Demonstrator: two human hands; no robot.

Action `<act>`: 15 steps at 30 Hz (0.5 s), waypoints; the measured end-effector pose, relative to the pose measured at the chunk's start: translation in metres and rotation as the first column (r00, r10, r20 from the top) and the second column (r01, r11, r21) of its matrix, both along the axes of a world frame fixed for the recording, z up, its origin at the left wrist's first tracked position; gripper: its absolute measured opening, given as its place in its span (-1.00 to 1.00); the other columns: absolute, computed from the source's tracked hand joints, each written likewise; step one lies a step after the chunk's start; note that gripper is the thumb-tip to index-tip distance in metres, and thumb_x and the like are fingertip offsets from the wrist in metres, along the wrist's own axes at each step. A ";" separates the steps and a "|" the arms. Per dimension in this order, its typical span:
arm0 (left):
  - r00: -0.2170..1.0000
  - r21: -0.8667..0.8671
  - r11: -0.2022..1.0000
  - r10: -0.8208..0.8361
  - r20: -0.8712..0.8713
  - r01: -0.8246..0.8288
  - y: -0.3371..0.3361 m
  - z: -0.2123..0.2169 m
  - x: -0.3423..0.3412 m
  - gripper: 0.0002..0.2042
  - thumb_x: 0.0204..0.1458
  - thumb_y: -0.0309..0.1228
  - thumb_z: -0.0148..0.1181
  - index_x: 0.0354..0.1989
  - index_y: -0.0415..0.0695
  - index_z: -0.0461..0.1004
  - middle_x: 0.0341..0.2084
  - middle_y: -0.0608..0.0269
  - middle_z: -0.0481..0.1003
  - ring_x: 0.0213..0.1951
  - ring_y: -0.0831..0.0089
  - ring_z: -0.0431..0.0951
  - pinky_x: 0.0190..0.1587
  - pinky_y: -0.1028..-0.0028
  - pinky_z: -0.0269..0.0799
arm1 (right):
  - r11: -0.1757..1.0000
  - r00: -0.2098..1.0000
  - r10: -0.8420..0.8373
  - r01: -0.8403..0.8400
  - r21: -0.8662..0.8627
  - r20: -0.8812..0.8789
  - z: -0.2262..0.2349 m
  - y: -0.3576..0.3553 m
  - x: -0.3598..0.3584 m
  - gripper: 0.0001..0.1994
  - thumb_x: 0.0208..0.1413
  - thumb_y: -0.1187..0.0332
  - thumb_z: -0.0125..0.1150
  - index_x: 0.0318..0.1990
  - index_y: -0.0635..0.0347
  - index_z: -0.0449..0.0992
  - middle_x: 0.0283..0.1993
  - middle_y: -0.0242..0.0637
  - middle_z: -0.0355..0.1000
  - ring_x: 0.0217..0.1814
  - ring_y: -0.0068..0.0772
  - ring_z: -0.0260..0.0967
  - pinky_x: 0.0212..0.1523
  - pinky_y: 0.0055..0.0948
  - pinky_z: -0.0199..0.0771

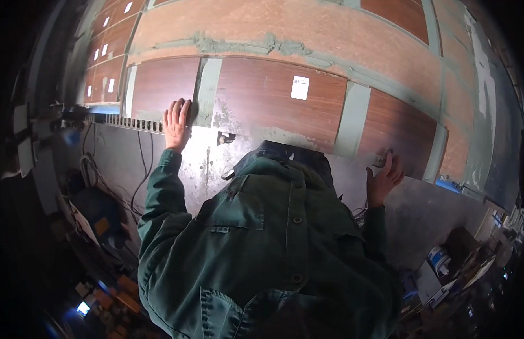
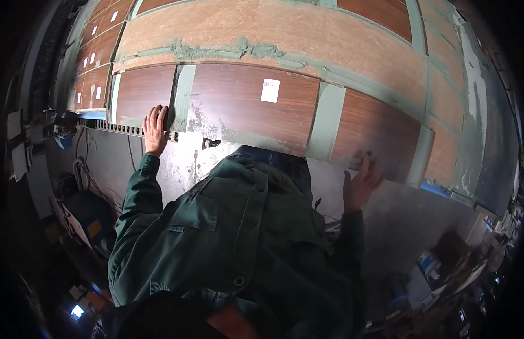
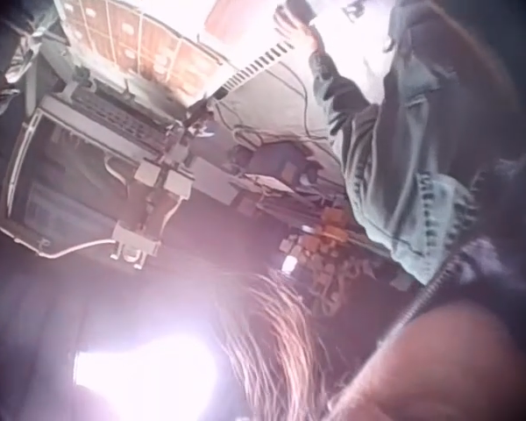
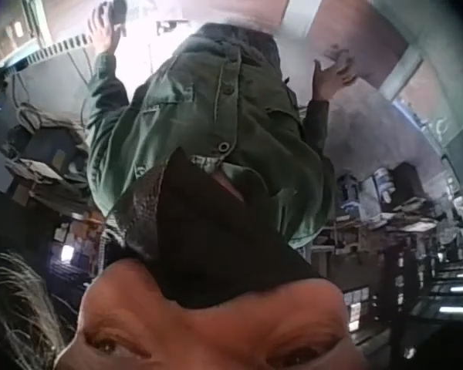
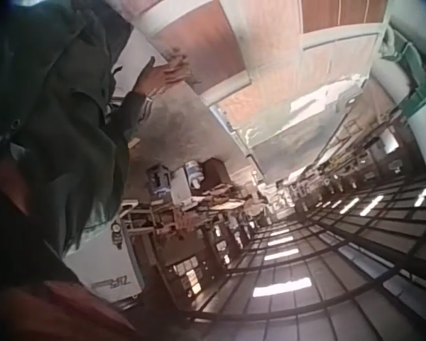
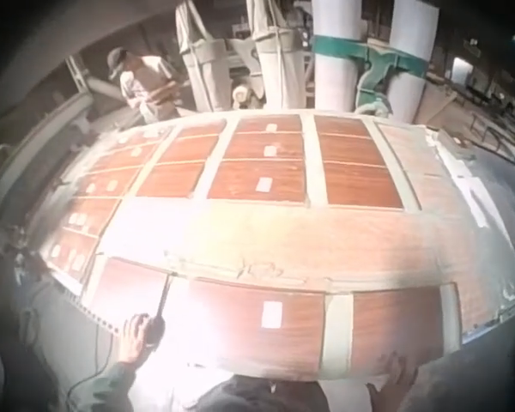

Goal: Applying identification labels to wood panels and operating the control interface of a manufacturing machine.

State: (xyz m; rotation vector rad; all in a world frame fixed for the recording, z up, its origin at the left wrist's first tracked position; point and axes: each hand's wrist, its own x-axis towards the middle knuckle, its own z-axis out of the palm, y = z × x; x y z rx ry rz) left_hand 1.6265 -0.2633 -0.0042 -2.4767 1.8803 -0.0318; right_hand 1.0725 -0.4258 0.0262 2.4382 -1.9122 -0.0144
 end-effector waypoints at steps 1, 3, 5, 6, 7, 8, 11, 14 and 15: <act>0.999 -0.042 0.999 -0.019 0.039 0.021 0.001 -0.005 0.008 -0.32 -0.17 -0.54 0.10 0.24 0.04 0.09 0.16 0.22 0.16 0.21 0.24 0.13 0.21 0.19 0.00 | 0.996 0.996 0.084 -0.085 -0.024 -0.038 -0.010 -0.012 -0.002 -0.24 -0.20 0.23 0.31 0.22 0.07 0.09 0.21 -0.06 0.06 0.25 -0.06 0.00 0.22 -0.02 0.00; 0.997 -0.078 0.996 -0.043 0.063 0.048 -0.001 -0.007 0.016 -0.39 -0.10 -0.57 -0.01 0.22 0.04 0.12 0.14 0.24 0.19 0.19 0.26 0.16 0.19 0.20 0.03 | 0.956 0.961 0.276 -0.276 -0.096 -0.012 -0.017 -0.034 -0.002 -0.42 -0.06 0.36 0.10 0.20 0.07 0.15 0.19 -0.13 0.13 0.21 -0.05 0.07 0.21 -0.03 0.00; 0.998 -0.105 0.992 -0.062 0.017 0.063 -0.008 -0.005 0.025 -0.45 -0.03 -0.51 -0.03 0.21 0.08 0.14 0.13 0.26 0.20 0.17 0.24 0.18 0.16 0.19 0.06 | 0.935 0.940 0.340 -0.339 -0.098 -0.007 -0.018 -0.048 -0.004 -0.44 -0.05 0.38 0.07 0.19 0.09 0.16 0.18 -0.13 0.14 0.18 -0.05 0.10 0.19 -0.05 0.03; 0.996 -0.028 0.998 -0.062 0.067 0.064 -0.005 -0.007 0.029 -0.40 -0.10 -0.59 -0.05 0.22 0.04 0.13 0.14 0.25 0.20 0.17 0.26 0.18 0.15 0.24 0.09 | 0.912 0.917 0.399 -0.398 -0.101 -0.006 -0.019 -0.051 -0.005 -0.46 -0.05 0.41 0.03 0.17 0.10 0.18 0.18 -0.13 0.15 0.15 -0.05 0.12 0.17 -0.06 0.06; 0.995 -0.026 0.997 -0.069 0.070 0.071 -0.003 -0.007 0.031 -0.40 -0.10 -0.59 -0.05 0.22 0.04 0.12 0.14 0.26 0.20 0.17 0.26 0.18 0.15 0.24 0.10 | 0.910 0.915 0.404 -0.402 -0.103 -0.006 -0.019 -0.052 -0.006 -0.46 -0.05 0.41 0.03 0.17 0.10 0.18 0.18 -0.13 0.15 0.15 -0.05 0.12 0.17 -0.06 0.06; 0.994 -0.023 0.997 -0.077 0.071 0.079 -0.003 -0.006 0.031 -0.39 -0.11 -0.59 -0.04 0.23 0.03 0.12 0.14 0.26 0.20 0.17 0.26 0.18 0.15 0.24 0.10 | 0.898 0.905 0.425 -0.424 -0.116 -0.016 -0.019 -0.052 -0.006 -0.46 -0.06 0.43 0.03 0.17 0.11 0.18 0.17 -0.12 0.15 0.14 -0.04 0.13 0.16 -0.07 0.08; 0.996 -0.053 0.995 -0.080 0.040 0.082 -0.007 -0.002 0.032 -0.38 -0.13 -0.59 -0.02 0.22 0.02 0.13 0.14 0.28 0.21 0.17 0.25 0.19 0.15 0.25 0.11 | 0.884 0.891 0.451 -0.454 -0.112 -0.045 -0.013 -0.054 -0.006 -0.46 -0.09 0.47 0.03 0.16 0.13 0.20 0.17 -0.11 0.17 0.12 -0.03 0.14 0.13 -0.10 0.12; 0.997 -0.023 0.997 -0.080 -0.006 0.080 -0.009 0.017 0.037 -0.39 -0.16 -0.58 0.00 0.19 0.00 0.17 0.13 0.29 0.24 0.16 0.25 0.20 0.14 0.26 0.14 | 0.890 0.893 0.446 -0.450 -0.078 -0.067 0.002 -0.057 -0.002 -0.45 -0.14 0.52 0.05 0.14 0.14 0.23 0.15 -0.13 0.20 0.11 -0.04 0.16 0.11 -0.15 0.16; 0.995 -0.068 0.994 -0.093 -0.027 0.091 -0.015 0.031 0.036 -0.40 -0.19 -0.59 0.02 0.17 -0.01 0.21 0.11 0.29 0.27 0.15 0.26 0.23 0.13 0.28 0.17 | 0.899 0.899 0.431 -0.435 -0.054 -0.074 0.012 -0.059 0.000 -0.44 -0.17 0.55 0.06 0.13 0.14 0.25 0.14 -0.14 0.22 0.11 -0.05 0.17 0.10 -0.17 0.19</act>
